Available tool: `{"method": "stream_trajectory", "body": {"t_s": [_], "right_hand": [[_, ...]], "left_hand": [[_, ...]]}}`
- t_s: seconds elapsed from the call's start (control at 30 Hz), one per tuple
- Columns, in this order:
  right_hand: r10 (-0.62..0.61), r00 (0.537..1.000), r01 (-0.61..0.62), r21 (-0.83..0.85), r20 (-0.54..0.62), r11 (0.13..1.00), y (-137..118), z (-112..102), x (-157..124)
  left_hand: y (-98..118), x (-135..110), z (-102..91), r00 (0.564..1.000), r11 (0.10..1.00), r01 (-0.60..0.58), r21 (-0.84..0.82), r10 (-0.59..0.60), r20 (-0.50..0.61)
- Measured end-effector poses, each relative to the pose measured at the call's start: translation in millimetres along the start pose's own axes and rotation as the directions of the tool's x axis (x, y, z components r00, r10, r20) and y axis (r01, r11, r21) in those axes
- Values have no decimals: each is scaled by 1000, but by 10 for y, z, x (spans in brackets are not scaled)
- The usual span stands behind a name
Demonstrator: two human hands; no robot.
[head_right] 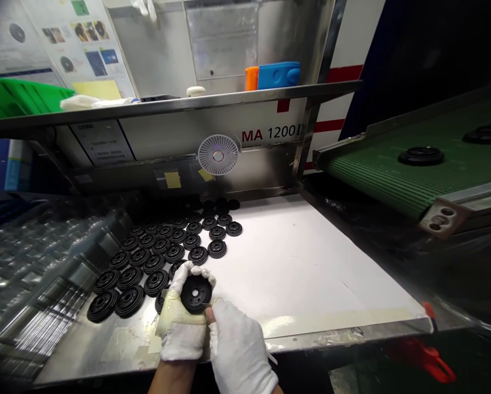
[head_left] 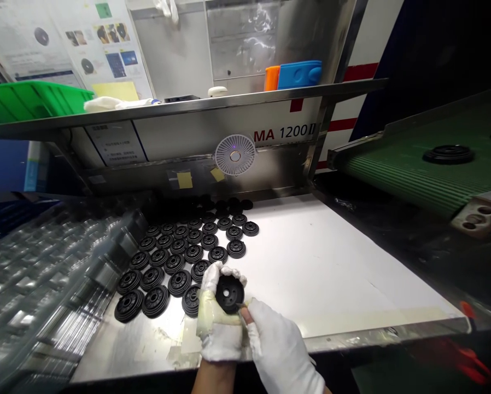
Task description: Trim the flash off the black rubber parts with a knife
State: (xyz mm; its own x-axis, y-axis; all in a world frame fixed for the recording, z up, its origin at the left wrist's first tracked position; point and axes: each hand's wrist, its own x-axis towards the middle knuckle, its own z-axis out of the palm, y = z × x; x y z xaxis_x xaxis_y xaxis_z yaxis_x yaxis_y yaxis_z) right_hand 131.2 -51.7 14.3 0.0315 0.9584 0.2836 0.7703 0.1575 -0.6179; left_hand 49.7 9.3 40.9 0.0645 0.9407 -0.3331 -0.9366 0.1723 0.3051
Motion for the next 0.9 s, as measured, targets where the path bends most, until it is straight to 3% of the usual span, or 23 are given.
{"method": "stream_trajectory", "body": {"t_s": [0.2,0.3,0.47,0.53,0.63,0.7,0.8,0.9], "right_hand": [[-5,998,5,-2,65,1000,-35,27,-21],[24,994,-43,176,109,984,-40,-30,-5],[179,982,-184,481,58,857,63,-172,82],[251,968,-220,425,-17,878,178,-245,103],[201,972,-196,52,-121,979,424,-399,81],[161,983,-173,-159,-85,972,597,-519,42],[201,978,-206,-188,-47,960,780,-659,6],[180,983,-183,-75,-45,980,834,-687,71]], "left_hand": [[10,11,-110,986,990,-135,28,132,101],[33,-10,-113,984,984,-162,72,156,88],[88,-4,-103,986,984,-160,82,155,60],[98,11,-90,987,987,-147,70,141,75],[94,8,-13,990,992,-123,7,122,74],[81,-14,66,995,995,-100,-11,100,18],[61,-53,169,997,999,-46,-13,45,-58],[58,-67,214,999,1000,-14,-22,13,-33]]}}
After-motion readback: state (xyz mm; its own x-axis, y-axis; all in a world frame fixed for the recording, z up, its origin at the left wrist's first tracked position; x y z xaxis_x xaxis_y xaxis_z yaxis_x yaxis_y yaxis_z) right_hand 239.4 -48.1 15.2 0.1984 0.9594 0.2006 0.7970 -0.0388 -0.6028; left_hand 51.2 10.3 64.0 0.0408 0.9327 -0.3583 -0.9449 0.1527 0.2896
